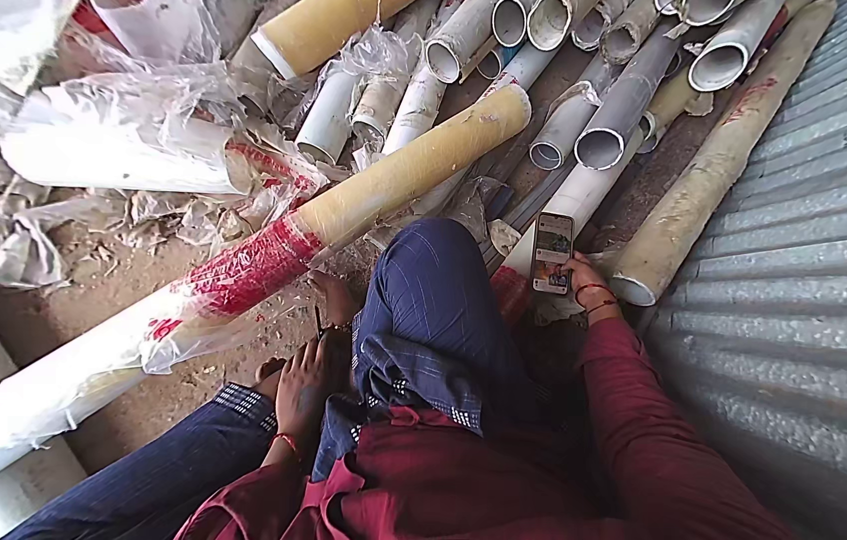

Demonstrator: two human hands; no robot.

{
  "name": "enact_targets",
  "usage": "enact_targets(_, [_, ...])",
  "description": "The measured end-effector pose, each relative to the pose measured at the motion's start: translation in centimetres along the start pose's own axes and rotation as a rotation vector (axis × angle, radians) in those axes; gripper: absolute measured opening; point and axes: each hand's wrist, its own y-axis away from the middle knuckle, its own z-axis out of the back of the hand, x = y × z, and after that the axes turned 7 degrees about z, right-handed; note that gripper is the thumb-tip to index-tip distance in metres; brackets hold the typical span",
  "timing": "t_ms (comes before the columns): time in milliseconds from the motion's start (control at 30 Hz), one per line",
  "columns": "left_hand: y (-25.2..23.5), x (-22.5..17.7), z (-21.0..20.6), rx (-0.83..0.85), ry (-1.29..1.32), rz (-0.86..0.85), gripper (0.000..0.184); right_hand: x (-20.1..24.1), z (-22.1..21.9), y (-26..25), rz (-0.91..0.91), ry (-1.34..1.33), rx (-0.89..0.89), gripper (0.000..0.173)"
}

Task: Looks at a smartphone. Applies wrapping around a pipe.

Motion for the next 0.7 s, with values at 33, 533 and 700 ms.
enact_targets(33, [0.7,0.4,-0.1,-0.036,-0.008,-0.02,0.041,-0.1,-0.1,-0.1,-0.003,-0.011,-0.008,0.045])
enact_targets(533, [1.9,-0.1,1.0,-0.042,-0.022,-0.044,0.038,-0.3,-0.2,-0.3,-0.039,-0.065,-0.043,0.043])
enact_targets(700, [1.8,-0.1,1.0,-0.04,-0.041,-0.04,0.038,-0.2,-0.2,-0.2,-0.036,-0.041,-0.065,0.044])
